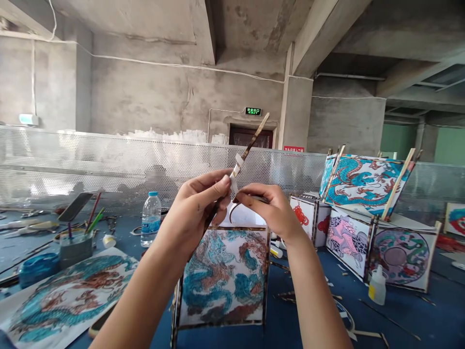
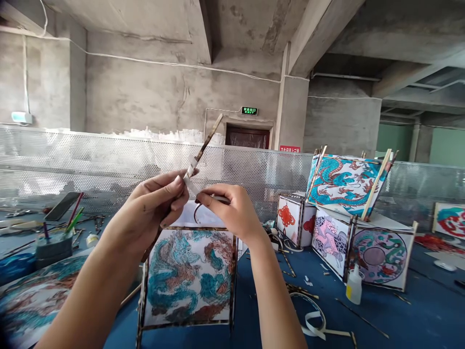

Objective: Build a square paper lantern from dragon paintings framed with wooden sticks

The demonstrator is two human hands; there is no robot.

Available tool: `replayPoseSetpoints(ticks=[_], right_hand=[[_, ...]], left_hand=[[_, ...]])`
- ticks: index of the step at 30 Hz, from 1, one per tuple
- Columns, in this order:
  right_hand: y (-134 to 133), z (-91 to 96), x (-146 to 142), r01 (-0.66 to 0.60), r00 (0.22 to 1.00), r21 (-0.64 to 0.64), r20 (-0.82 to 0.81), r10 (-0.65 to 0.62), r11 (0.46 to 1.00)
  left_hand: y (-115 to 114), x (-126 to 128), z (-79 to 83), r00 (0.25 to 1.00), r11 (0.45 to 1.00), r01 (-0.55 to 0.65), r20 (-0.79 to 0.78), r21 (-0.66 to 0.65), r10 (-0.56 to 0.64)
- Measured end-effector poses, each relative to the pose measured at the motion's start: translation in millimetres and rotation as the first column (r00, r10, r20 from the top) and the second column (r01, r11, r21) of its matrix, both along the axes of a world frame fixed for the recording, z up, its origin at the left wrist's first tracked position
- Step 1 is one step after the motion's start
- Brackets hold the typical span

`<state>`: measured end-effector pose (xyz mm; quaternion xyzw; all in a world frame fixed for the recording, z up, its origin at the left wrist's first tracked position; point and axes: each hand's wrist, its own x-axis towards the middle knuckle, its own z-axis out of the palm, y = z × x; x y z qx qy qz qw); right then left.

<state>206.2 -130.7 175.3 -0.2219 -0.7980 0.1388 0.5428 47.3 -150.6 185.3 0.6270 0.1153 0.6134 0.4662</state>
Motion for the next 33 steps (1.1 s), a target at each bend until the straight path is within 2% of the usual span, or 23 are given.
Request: replayPoseSetpoints(ticks=[5,14,23,29,33], right_hand=[[2.7,0.3,1.2,0.010,1.000,0.041,0.009,-0.010,0.999],[-0.2,2.0,1.2,0.017,1.000,0.046,0.012,-0.017,0.999],[2.7,0.5,0.1,0.022,0.999,0.052,-0.034,-0.021,0.998],[1.2,0.2,-0.3,0.032,0.999,0.069,-0.015,-0.031,0.997],[-0.8,0.6,-0.5,0.040,0.999,0.059,-0.022,-0.039,0.997]], left_hand=[[5.3,-4.5,4.2,0.998,0.996,0.069,0.003,-0.049,-0.069],[3.0,-2.8,0.8,1.000,1.000,0.000,0.017,0.007,0.000],[8.3,-0.8,-2.8,1.000,1.000,0.003,-0.006,0.027,-0.002],[6.0,-2.7,-1.6,0.998,0.997,-0.064,-0.020,0.038,0.065],[7.3,-3.1,-1.6,0.989,0.984,-0.149,0.011,0.102,0.148]])
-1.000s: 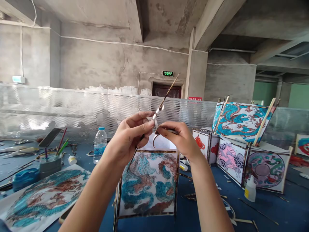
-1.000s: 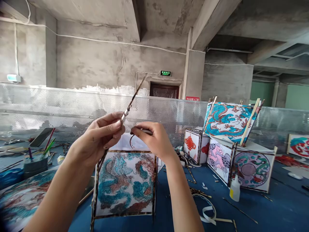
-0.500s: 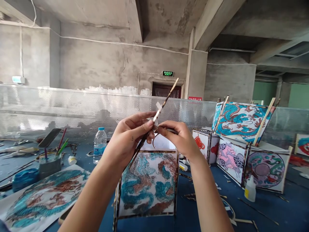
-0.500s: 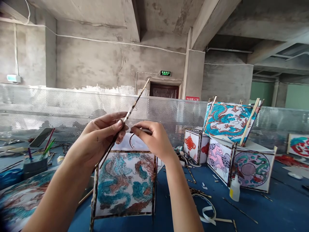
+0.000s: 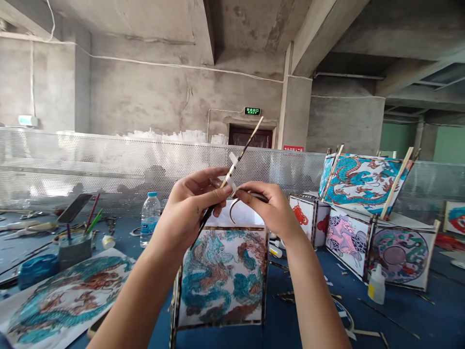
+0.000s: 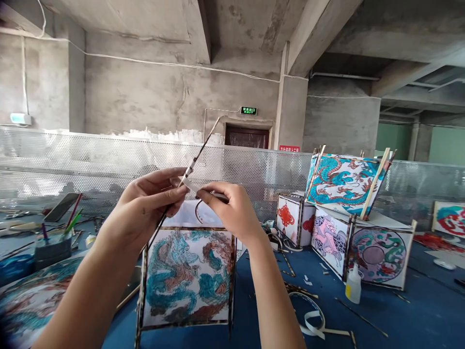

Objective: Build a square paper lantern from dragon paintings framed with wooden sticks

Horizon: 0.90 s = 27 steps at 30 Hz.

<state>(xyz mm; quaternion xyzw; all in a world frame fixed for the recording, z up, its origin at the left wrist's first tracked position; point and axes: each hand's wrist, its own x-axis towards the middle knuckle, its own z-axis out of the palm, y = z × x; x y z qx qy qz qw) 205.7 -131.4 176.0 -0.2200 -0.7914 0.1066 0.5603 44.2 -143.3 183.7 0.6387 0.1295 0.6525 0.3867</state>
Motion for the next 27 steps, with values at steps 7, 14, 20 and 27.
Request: replayPoseSetpoints(ticks=[7,14,20,27], right_hand=[[0.0,-0.6,0.3,-0.033,0.999,-0.026,-0.007,0.032,0.999],[-2.4,-0.5,-0.6,-0.027,0.999,-0.021,-0.020,0.026,0.999],[-1.7,-0.6,-1.3,0.022,0.998,0.002,-0.058,-0.022,1.000],[-2.8,-0.2,-2.0,-0.005,0.998,-0.039,-0.061,0.003,0.999]], left_hand=[[0.0,7.0,-4.7,0.994,0.989,-0.111,0.013,0.095,0.110],[1.6,8.7,-5.1,0.996,0.992,-0.086,0.024,0.095,0.084],[4.2,5.2,-5.7,0.991,0.985,-0.130,-0.018,0.111,0.132],[-1.2,1.9,-3.3,0.988,0.989,-0.144,-0.053,0.025,0.145]])
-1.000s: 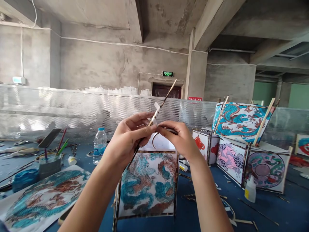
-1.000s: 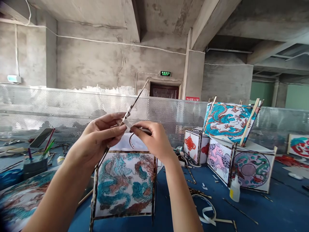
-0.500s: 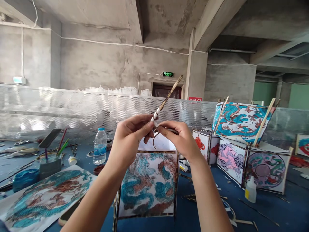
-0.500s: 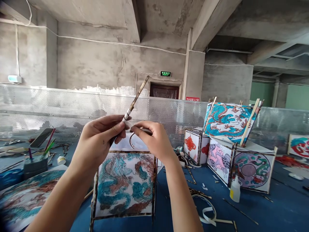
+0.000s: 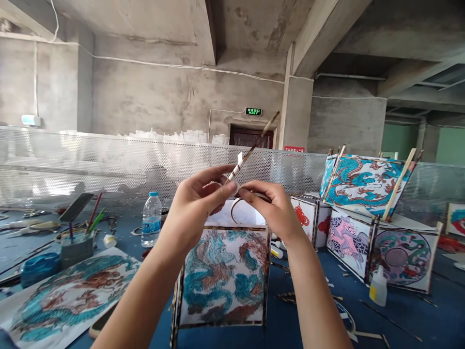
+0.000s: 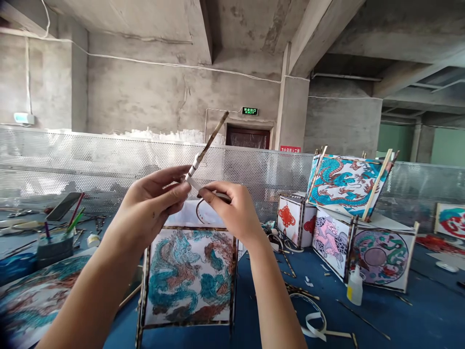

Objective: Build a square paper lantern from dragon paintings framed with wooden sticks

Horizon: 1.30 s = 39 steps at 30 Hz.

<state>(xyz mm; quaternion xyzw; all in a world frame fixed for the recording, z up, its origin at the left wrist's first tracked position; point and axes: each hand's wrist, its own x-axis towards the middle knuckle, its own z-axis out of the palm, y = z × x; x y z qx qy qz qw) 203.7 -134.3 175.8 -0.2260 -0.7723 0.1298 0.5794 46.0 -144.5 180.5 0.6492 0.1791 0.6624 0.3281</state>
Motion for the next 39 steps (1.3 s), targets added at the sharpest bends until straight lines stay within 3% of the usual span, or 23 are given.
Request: replayPoseSetpoints(ticks=[5,10,12,15,18,20,23,25,29,31,34,39], right_hand=[[-1.0,0.8,2.5,0.039,0.999,-0.012,-0.003,-0.039,0.999],[-3.4,-0.1,1.2,0.014,0.998,0.033,-0.069,-0.011,0.999],[-4.7,-0.2,0.9,0.002,0.996,0.048,-0.089,0.002,0.999],[-5.9,0.0,1.5,-0.007,0.994,0.062,-0.105,0.013,0.998],[-5.8,0.2,3.0,-0.005,0.994,0.059,-0.112,0.011,0.998],[-5.6,0.2,3.4,0.006,0.994,0.060,-0.109,0.001,0.998],[-5.9,0.2,2.3,0.010,0.995,0.070,-0.096,-0.003,0.997],[-6.4,0.2,1.0,0.003,0.996,0.063,-0.092,0.003,0.998],[-6.9,0.7,0.7,0.031,0.993,0.056,-0.114,-0.024,0.998],[-6.5,0.8,1.8,0.059,0.990,0.063,-0.132,-0.050,0.996],[-5.6,0.8,3.0,0.089,0.985,0.076,-0.155,-0.077,0.993],[-6.1,0.7,2.0,0.092,0.981,0.087,-0.178,-0.075,0.992]], left_hand=[[-5.2,0.4,2.6,0.998,0.999,0.050,-0.048,0.010,-0.049],[-11.5,3.3,1.2,0.994,0.981,-0.107,-0.013,0.163,0.111],[-14.8,5.2,0.8,0.968,0.943,-0.247,0.010,0.223,0.251],[-17.0,7.8,0.0,0.891,0.838,-0.443,0.053,0.320,0.451],[-14.2,7.8,-1.8,0.820,0.736,-0.550,0.088,0.395,0.566],[-11.1,6.1,-3.0,0.796,0.705,-0.583,0.108,0.404,0.596],[-8.9,3.3,-3.4,0.806,0.724,-0.570,0.092,0.388,0.585],[-9.9,2.7,-2.4,0.841,0.782,-0.512,0.024,0.357,0.540],[-13.9,2.1,1.2,0.942,0.948,-0.235,-0.189,0.214,0.276],[-13.9,0.7,2.5,0.955,0.981,-0.121,-0.251,0.150,0.156],[-11.5,-1.8,2.6,0.951,0.977,-0.145,-0.251,0.159,0.182],[-9.9,-0.8,-0.1,0.858,0.859,-0.424,-0.177,0.286,0.482]])
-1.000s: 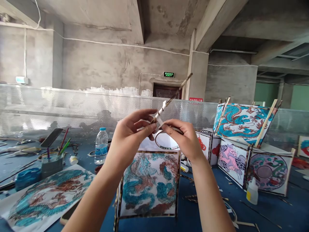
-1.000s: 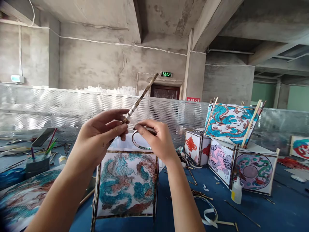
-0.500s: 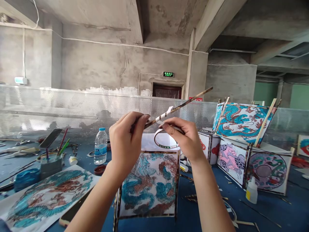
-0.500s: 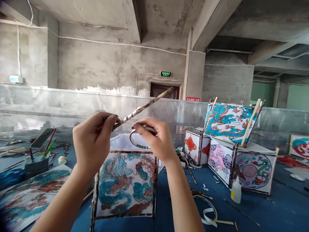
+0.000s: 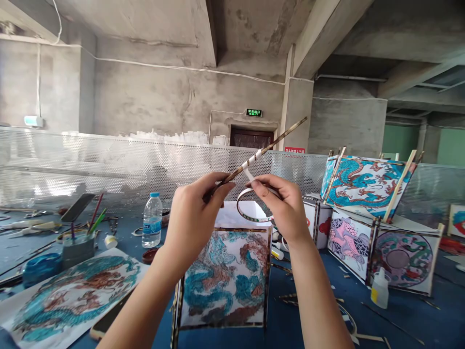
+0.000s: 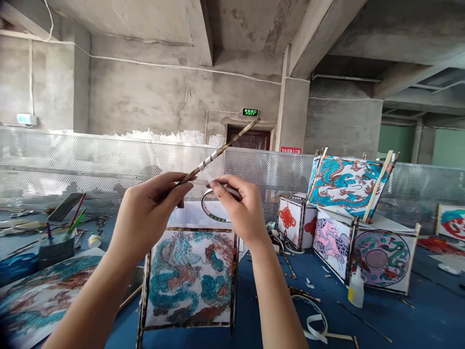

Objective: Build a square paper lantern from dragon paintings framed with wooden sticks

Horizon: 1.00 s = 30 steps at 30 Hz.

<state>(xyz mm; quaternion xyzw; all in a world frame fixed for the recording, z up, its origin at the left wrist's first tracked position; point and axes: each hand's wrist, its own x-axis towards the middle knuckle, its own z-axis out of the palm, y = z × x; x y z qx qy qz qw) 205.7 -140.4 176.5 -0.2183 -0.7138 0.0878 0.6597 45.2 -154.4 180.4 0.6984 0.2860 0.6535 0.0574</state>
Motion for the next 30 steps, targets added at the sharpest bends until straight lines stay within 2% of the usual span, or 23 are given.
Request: replayPoseSetpoints(ticks=[2,5,10,16,18,21,23,25,30], right_hand=[[-1.1,0.2,-0.1,0.001,1.000,-0.003,0.007,-0.001,1.000],[-2.3,0.6,1.7,0.016,1.000,-0.017,-0.001,-0.016,1.000],[0.9,0.9,6.6,-0.045,0.998,-0.074,-0.039,0.042,0.996],[6.2,0.4,6.5,-0.156,0.988,-0.102,-0.030,0.153,0.983],[6.8,0.5,6.7,-0.192,0.981,-0.097,-0.041,0.189,0.977],[7.1,0.8,8.8,-0.201,0.979,-0.094,-0.043,0.198,0.975],[7.6,1.0,10.6,-0.173,0.985,-0.096,-0.027,0.171,0.980],[8.8,0.9,11.8,-0.149,0.989,-0.105,-0.009,0.149,0.983],[13.4,0.0,11.8,-0.153,0.988,-0.121,-0.008,0.153,0.981]], left_hand=[[-0.7,1.5,-0.2,1.000,1.000,0.013,0.022,-0.004,-0.013],[-0.8,1.5,1.3,0.983,0.979,0.177,0.067,-0.097,-0.171],[3.0,-3.4,4.9,0.888,0.844,0.456,0.080,-0.281,-0.453],[8.3,-5.0,5.5,0.810,0.730,0.572,0.116,-0.374,-0.575],[10.6,-4.0,4.8,0.762,0.654,0.619,0.128,-0.435,-0.635],[15.1,-1.7,2.9,0.663,0.506,0.686,0.164,-0.523,-0.730],[18.0,-0.8,1.6,0.624,0.447,0.701,0.174,-0.556,-0.762],[19.7,-0.7,1.0,0.621,0.445,0.692,0.155,-0.569,-0.768],[18.1,-2.3,1.8,0.670,0.516,0.650,0.100,-0.557,-0.736]])
